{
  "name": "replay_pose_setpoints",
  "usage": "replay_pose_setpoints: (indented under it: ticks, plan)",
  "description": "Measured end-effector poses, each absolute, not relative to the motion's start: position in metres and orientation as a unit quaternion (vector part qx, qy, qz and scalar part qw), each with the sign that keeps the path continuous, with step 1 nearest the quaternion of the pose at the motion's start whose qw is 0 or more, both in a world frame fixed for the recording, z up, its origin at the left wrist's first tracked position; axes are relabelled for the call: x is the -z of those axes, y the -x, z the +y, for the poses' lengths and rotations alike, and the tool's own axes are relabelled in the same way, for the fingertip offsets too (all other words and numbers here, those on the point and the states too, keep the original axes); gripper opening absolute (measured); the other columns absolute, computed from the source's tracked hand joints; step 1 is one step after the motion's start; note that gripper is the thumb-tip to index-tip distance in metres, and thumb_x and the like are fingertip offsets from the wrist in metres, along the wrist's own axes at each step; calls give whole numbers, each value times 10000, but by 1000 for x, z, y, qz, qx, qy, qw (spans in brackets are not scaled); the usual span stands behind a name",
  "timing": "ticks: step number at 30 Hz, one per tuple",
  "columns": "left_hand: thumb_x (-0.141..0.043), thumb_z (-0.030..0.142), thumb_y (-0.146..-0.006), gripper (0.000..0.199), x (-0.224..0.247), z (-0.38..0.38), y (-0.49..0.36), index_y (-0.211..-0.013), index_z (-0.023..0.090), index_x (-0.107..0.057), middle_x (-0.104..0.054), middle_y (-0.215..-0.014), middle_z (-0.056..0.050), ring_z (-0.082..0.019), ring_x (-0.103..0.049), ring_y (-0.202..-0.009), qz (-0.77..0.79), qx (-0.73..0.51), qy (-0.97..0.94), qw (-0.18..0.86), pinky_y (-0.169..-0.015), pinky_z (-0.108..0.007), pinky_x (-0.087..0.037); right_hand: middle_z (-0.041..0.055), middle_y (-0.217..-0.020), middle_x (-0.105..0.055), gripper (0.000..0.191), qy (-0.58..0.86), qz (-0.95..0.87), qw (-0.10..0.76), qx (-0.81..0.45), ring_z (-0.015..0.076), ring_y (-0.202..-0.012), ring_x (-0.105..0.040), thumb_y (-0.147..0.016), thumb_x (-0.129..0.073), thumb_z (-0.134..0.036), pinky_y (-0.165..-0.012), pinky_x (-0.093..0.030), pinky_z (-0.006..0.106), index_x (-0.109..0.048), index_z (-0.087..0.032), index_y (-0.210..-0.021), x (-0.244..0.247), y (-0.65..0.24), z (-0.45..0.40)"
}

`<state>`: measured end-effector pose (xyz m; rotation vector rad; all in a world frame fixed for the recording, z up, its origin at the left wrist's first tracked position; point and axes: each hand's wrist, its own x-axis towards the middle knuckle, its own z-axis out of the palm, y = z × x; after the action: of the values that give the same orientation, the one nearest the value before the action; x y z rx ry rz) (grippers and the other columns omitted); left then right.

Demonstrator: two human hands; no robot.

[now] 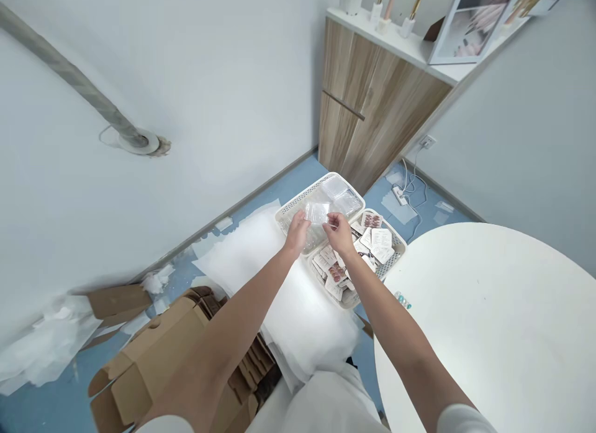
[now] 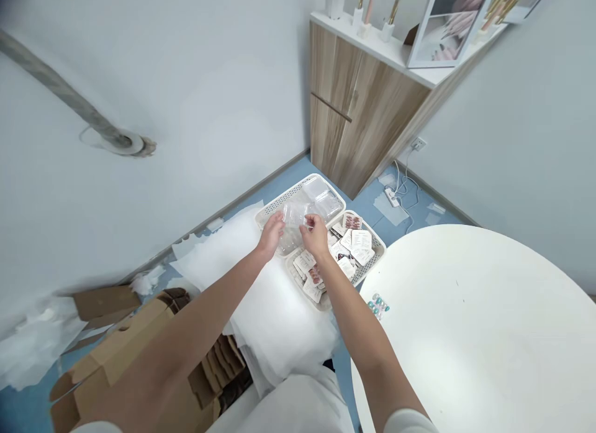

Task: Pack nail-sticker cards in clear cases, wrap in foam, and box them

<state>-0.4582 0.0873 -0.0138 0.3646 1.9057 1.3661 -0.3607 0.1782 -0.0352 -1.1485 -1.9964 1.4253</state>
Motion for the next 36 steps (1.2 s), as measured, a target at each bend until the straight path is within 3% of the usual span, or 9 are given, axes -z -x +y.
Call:
replay_pose_setpoints:
  ticks: [3, 6, 10, 15, 24, 29, 36]
  plan:
    - [-519, 224, -754, 546, -5, 66, 443, -1269, 158, -351, -425, -1310, -137, -235, -452, -1164, 744, -543, -193, 338, -928, -367, -399, 35, -857, -551, 263, 421, -674, 242, -557, 130, -672, -537, -700, -524, -319, -655, -478, 301, -503, -184, -924, 15, 335, 154]
    - [-594, 225, -712, 541, -20, 39, 417, -1210, 143, -399, -508, -1205, -156, -209, -536, -1054, 720, -567, -242, 319, -913, -376, -408, 16, -848, -527, 282, 429, -636, 274, -580, 108, -622, -531, -677, -549, -323, -583, -478, 268, -464, -201, -916, -2, 298, 119]
    - [-616, 249, -701, 494, -30, 3, 373, -1147, 148, -429, -578, -1081, -139, -164, -596, -887, 673, -589, -272, 354, -812, -362, -464, 32, -990, -485, 485, 450, -580, 321, -599, 95, -627, -563, -631, -606, -319, -569, -484, 260, -382, -234, -1052, -17, 236, 65]
    - [-706, 249, -616, 681, -33, -27, 319, -1199, 186, -358, -588, -1053, -103, -111, -606, -732, 601, -602, -282, 444, -723, -317, -482, 28, -1006, -511, 645, 458, -518, 331, -641, 117, -670, -595, -601, -665, -334, -639, -495, 301, -346, -265, -1158, -36, 159, 9]
    - [-747, 264, -593, 769, -50, -29, 236, -1238, 171, -340, -659, -896, -82, -168, -626, -803, 505, -486, -380, 604, -770, -358, -473, 39, -970, -574, 358, 538, -415, 392, -619, 157, -761, -616, -674, -615, -438, -671, -468, 307, -559, -232, -961, -57, 40, -38]
    - [-751, 272, -590, 708, -48, -22, 175, -1194, 148, -402, -678, -865, -102, -205, -631, -848, 477, -424, -425, 642, -797, -392, -468, 31, -854, -622, 340, 561, -375, 413, -612, 147, -702, -618, -631, -661, -423, -639, -466, 285, -581, -203, -878, -53, -14, -56]
    - [-757, 304, -578, 639, -29, -5, 84, -1127, 152, -467, -664, -912, -113, -193, -638, -787, 496, -406, -437, 631, -773, -393, -478, 43, -877, -653, 365, 573, -315, 399, -642, 150, -730, -622, -618, -683, -396, -669, -501, 298, -584, -199, -909, -40, -98, -59]
